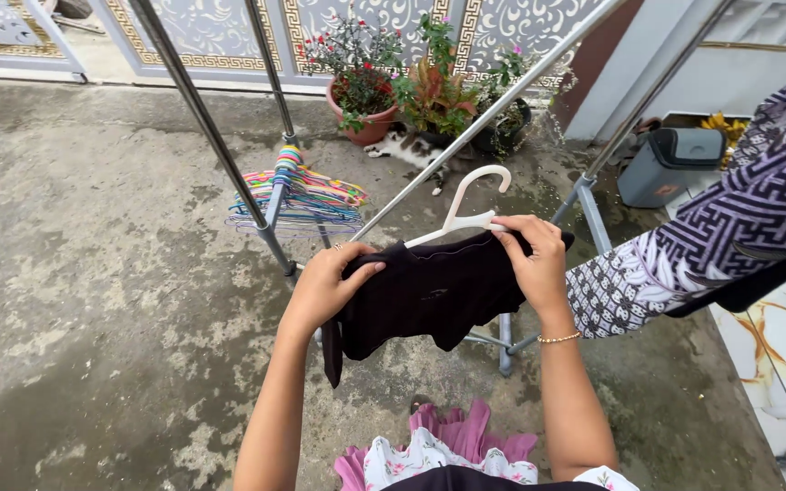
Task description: Hang washed clothes on a drying rack using hangers.
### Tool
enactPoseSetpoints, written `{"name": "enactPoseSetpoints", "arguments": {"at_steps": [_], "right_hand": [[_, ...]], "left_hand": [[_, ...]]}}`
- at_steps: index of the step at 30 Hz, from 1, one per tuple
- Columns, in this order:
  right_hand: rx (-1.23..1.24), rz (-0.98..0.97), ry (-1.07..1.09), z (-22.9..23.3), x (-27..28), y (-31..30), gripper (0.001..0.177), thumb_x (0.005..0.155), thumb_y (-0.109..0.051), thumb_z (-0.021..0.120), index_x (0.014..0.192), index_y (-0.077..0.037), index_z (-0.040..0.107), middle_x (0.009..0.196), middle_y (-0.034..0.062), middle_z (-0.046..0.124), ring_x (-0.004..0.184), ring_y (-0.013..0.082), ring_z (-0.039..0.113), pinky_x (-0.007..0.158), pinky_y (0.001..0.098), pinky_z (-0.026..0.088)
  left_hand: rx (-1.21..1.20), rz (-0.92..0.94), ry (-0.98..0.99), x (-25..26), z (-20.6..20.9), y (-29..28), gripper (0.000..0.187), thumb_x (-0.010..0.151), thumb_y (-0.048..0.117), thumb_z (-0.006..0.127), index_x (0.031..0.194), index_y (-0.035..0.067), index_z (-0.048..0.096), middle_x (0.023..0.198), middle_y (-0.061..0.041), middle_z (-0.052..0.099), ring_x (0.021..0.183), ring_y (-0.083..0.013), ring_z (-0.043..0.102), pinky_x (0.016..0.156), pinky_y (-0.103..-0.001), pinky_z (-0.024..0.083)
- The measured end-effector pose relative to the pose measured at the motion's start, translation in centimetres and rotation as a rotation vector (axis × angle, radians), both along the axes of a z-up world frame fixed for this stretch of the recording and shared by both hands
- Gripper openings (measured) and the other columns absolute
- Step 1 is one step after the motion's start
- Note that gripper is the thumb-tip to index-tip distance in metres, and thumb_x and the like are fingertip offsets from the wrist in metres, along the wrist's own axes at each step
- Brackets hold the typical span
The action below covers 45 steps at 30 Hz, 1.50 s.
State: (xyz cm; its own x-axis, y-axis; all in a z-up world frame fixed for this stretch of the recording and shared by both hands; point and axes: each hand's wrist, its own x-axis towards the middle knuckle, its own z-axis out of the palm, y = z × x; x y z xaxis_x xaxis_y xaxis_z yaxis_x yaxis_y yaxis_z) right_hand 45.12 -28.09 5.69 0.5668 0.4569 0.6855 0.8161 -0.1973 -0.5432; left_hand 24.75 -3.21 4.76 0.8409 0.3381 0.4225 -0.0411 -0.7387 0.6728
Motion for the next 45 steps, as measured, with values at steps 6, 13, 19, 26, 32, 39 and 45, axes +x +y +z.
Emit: {"name": "enactPoseSetpoints", "arguments": {"at_steps": [6, 13, 19, 26, 32, 39, 45], "right_hand": [[0.020, -0.135, 0.025, -0.5, 1.6, -6.5, 0.015, 0.092, -0.011, 0.076, 0.106, -0.007, 0.075, 0.104, 0.0052, 0.075, 0.100, 0.0243, 0.069, 0.095, 0.0335, 0.048], [0.037, -0.131, 0.065, 1.0, 4.3, -12.0, 0.015, 0.089, -0.006, 0.075, 0.105, -0.005, 0.076, 0.103, 0.0066, 0.075, 0.097, 0.0222, 0.071, 0.090, 0.0334, 0.052], [0.065, -0.077, 0.203, 1.3, 5.7, -13.9, 0.018, 0.089, -0.005, 0.074, 0.106, -0.004, 0.074, 0.101, 0.0060, 0.075, 0.095, 0.0196, 0.072, 0.090, 0.0336, 0.055], [0.113, -0.153, 0.070, 0.4, 5.7, -13.7, 0.017, 0.093, -0.004, 0.072, 0.110, -0.003, 0.075, 0.115, 0.0080, 0.077, 0.120, 0.0237, 0.071, 0.121, 0.0421, 0.041], [0.164, -0.281, 0.099, 0.5, 1.9, -9.7, 0.027, 0.096, -0.008, 0.069, 0.122, -0.002, 0.071, 0.133, 0.0123, 0.070, 0.137, 0.0294, 0.058, 0.118, 0.0403, 0.041], [0.250, -0.301, 0.454, 1.4, -8.9, -2.0, 0.044, 0.100, -0.025, 0.059, 0.140, -0.007, 0.055, 0.153, 0.0118, 0.048, 0.140, 0.0241, 0.049, 0.110, 0.0356, 0.043], [0.285, -0.127, 0.433, -2.8, -10.9, 0.0, 0.033, 0.107, -0.018, 0.058, 0.133, 0.002, 0.065, 0.144, 0.0131, 0.060, 0.136, 0.0215, 0.055, 0.114, 0.0349, 0.042]], "left_hand": [[-0.015, -0.235, 0.016, 4.1, 2.0, -4.3, 0.029, 0.091, 0.030, 0.072, 0.105, 0.004, 0.072, 0.094, -0.014, 0.075, 0.088, -0.0325, 0.071, 0.079, -0.039, 0.054], [-0.035, -0.368, 0.128, 6.8, 3.7, -9.4, 0.030, 0.089, 0.028, 0.072, 0.103, 0.002, 0.072, 0.086, -0.017, 0.074, 0.080, -0.0317, 0.071, 0.073, -0.039, 0.053], [-0.139, -0.365, 0.311, 6.9, 5.4, -12.6, 0.033, 0.089, 0.030, 0.070, 0.108, 0.004, 0.073, 0.089, -0.013, 0.078, 0.081, -0.0231, 0.076, 0.067, -0.036, 0.057], [-0.154, -0.567, 0.269, 8.0, 4.3, -13.8, 0.029, 0.085, 0.028, 0.071, 0.096, 0.001, 0.069, 0.061, -0.011, 0.060, 0.057, -0.0219, 0.056, 0.057, -0.036, 0.046], [-0.153, -0.537, 0.240, 6.0, 4.6, -13.1, 0.031, 0.085, 0.030, 0.067, 0.096, 0.001, 0.067, 0.058, -0.012, 0.052, 0.055, -0.0261, 0.052, 0.058, -0.040, 0.043], [0.028, -0.454, 0.036, 3.3, 3.7, -9.6, 0.026, 0.093, 0.025, 0.061, 0.104, 0.001, 0.063, 0.072, -0.018, 0.068, 0.069, -0.0388, 0.063, 0.065, -0.050, 0.045], [0.178, -0.524, 0.002, 4.0, 2.5, -10.6, 0.024, 0.097, 0.024, 0.060, 0.099, 0.001, 0.058, 0.071, -0.018, 0.068, 0.065, -0.0389, 0.063, 0.071, -0.052, 0.046]]}}
